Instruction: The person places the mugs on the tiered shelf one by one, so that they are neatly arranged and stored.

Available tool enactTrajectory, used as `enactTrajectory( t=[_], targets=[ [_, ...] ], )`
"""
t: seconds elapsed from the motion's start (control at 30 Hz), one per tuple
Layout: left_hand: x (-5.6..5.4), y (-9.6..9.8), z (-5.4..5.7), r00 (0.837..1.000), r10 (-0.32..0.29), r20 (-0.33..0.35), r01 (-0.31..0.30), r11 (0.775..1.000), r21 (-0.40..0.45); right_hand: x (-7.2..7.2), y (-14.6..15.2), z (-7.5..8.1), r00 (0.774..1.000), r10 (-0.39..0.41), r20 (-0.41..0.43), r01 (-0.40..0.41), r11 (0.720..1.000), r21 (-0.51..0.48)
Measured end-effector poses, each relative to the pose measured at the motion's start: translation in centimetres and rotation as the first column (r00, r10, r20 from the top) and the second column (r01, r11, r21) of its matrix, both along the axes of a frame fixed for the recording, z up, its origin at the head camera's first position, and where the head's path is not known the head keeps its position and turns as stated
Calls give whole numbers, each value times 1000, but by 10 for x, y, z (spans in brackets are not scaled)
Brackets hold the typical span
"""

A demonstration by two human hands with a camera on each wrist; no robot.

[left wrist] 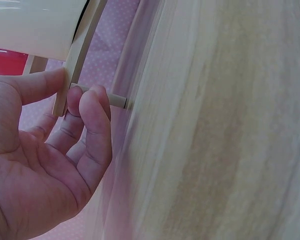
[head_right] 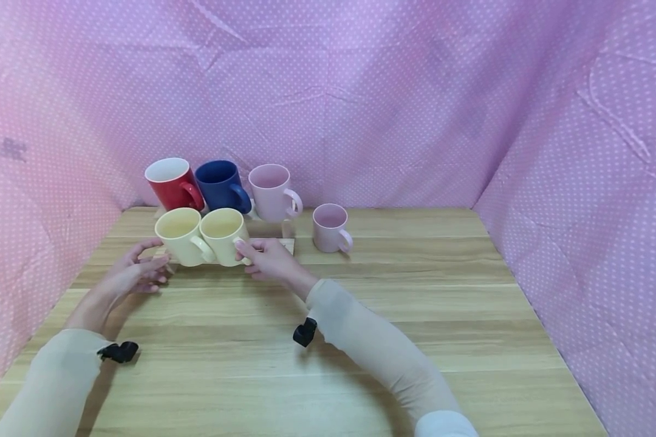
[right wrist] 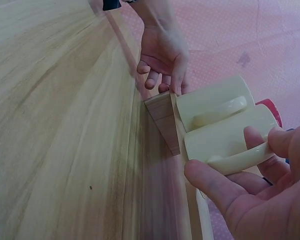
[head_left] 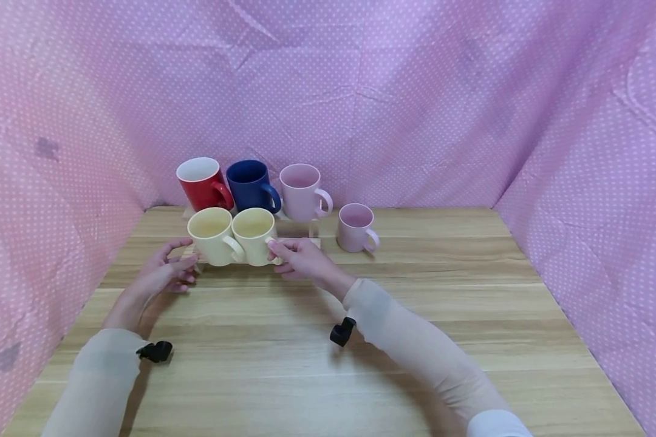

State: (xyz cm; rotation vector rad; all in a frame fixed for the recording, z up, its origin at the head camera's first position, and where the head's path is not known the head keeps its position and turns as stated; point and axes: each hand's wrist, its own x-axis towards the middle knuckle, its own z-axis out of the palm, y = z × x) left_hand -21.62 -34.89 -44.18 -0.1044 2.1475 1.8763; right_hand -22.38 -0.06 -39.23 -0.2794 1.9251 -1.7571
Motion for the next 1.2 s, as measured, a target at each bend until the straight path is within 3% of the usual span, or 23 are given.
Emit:
enactTrajectory(
  t=[0.23,0.5,0.7,0.8,0.87,0.97,1.1,1.2],
  targets=[
    [0,1,-1,1000,3,0,-3,1000,-12,-1,1,0,1000,19,8,-19,1000,6],
    [3,3,-2,1000,4,-9,-4,1000,-11,-1,3,1,997,-50,51,49,998,28],
    [3,4,-1,1000,-5,-10,5,1000,0,3,34,8,996,-52,-79,56,997,45],
    [2,3,1,1000,-8,-9,8,1000,-7,3,61,12,983,-81,-166,80,997,-8],
    [2,2,2,1000,-6,-4,5,1000,-11,2,80,14,968,-126,-218,113,991,-70],
    [1,2,2,1000,0,4,0,1000,-16,-3,106,13,917,-224,-329,190,973,-134],
    [2,2,2,1000,1,-2,-1,1000,-10,-12,139,7,814,-288,-505,296,953,-67],
    [3,3,2,1000,2,-6,-2,1000,-12,-16,158,0,779,-271,-566,348,937,30]
  ],
)
